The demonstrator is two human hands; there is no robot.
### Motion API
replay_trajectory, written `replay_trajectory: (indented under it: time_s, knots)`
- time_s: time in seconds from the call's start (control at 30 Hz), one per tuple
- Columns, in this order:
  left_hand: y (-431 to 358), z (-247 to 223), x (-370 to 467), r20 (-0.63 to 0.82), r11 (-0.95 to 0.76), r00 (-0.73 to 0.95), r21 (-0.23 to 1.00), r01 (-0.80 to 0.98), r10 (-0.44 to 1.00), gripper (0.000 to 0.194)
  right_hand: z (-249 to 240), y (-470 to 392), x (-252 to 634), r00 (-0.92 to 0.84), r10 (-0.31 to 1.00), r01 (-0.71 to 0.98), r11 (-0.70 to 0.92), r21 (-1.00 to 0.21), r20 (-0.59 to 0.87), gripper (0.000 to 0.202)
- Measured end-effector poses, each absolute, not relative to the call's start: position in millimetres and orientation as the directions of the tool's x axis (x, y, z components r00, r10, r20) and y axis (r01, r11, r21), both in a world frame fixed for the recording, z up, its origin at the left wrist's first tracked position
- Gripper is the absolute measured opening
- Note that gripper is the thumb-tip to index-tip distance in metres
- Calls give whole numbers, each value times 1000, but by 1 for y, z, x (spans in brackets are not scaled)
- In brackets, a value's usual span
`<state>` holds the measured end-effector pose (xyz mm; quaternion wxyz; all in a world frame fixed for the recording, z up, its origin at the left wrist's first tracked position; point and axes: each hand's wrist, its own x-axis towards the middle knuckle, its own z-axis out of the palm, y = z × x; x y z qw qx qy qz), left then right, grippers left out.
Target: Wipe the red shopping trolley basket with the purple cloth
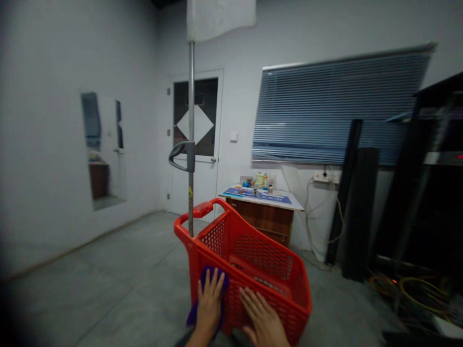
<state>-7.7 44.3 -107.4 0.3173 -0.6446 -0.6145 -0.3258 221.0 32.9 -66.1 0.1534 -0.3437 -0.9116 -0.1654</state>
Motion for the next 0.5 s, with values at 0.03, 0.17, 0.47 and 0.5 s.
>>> replay_trajectory:
  time_s: [0.03, 0.17, 0.47, 0.5]
  knots:
    - [45, -110, -7, 811, -62, 55, -23, 998, 583, 79, -67, 34, 222, -718, 572, 676, 708, 204, 395, 84]
    - [45, -124, -6, 807, -184, 199, -115, 976, 556, 80, -71, 36, 223, -715, 567, 680, 698, 223, 409, 80]
    - [48, -114, -5, 783, -165, 119, -21, 986, 611, 71, -65, 33, 223, -726, 578, 671, 715, 197, 373, 72]
    - [47, -115, -3, 772, -203, 158, -38, 979, 616, 70, -65, 32, 223, -725, 578, 671, 714, 198, 375, 73]
